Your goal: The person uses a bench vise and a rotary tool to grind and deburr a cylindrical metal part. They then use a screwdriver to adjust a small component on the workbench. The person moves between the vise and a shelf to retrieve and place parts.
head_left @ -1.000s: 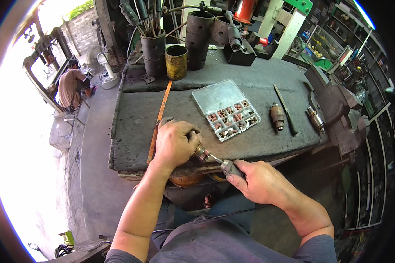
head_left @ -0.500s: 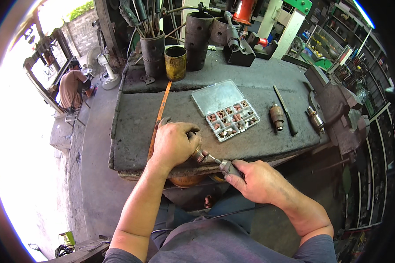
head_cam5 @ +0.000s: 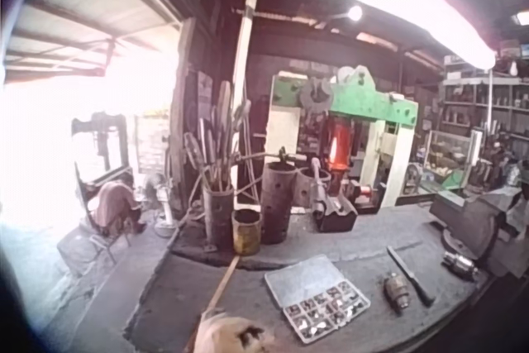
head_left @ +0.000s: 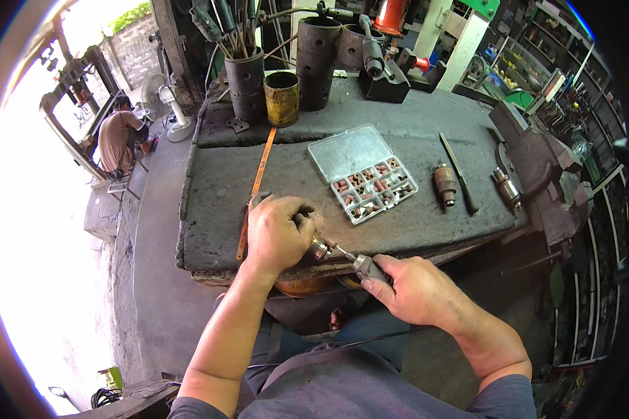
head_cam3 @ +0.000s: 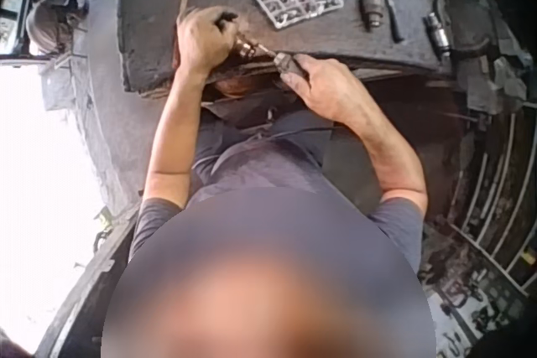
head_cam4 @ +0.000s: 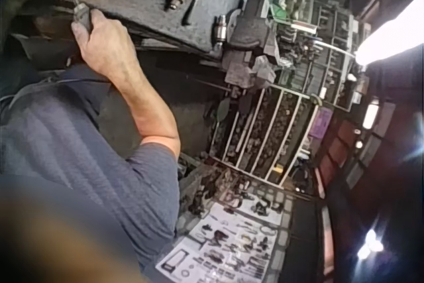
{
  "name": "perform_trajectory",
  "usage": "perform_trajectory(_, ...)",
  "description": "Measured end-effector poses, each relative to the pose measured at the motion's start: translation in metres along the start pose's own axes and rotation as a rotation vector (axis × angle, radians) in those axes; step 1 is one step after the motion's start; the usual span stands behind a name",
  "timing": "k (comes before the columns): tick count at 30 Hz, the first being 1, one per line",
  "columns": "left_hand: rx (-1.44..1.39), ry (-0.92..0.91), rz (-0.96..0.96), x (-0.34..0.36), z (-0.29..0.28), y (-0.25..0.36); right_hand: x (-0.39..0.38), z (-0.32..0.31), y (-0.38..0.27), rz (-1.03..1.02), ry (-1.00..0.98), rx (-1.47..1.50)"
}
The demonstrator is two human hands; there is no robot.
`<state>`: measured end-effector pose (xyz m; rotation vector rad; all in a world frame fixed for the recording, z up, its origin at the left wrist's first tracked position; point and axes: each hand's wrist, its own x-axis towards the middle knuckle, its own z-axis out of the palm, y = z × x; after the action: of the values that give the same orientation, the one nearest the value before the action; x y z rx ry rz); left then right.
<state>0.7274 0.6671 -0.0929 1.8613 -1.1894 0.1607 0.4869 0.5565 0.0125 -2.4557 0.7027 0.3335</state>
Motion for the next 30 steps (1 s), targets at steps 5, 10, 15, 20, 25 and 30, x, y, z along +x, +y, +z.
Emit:
perform_trajectory(5, 0.008, 0.010, 0.015, 0.0002, 0.0002, 0.0002, -0.0010, 0.0003, -0.0001, -0.024, -0.018, 0.003)
perform_trajectory(10, 0.000, 0.002, 0.004, -0.0012, 0.0003, -0.0007, -0.0001, -0.0018, -0.0024, -0.017, -0.008, -0.018)
perform_trajectory(15, -0.017, -0.012, -0.006, -0.0012, 0.0010, -0.0019, 0.0004, -0.0035, -0.0061, -0.004, -0.030, -0.007)
perform_trajectory(20, -0.019, -0.022, -0.032, -0.0009, 0.0006, -0.0016, -0.0002, -0.0017, -0.0076, -0.015, -0.088, -0.031)
perform_trajectory(25, 0.002, 0.000, 0.006, -0.0014, 0.0004, -0.0023, 0.0007, 0.0003, -0.0059, -0.019, -0.022, 0.007)
perform_trajectory(30, -0.004, -0.002, -0.002, -0.0022, 0.0004, -0.0028, 0.0010, -0.0006, -0.0035, -0.011, -0.083, 0.014)
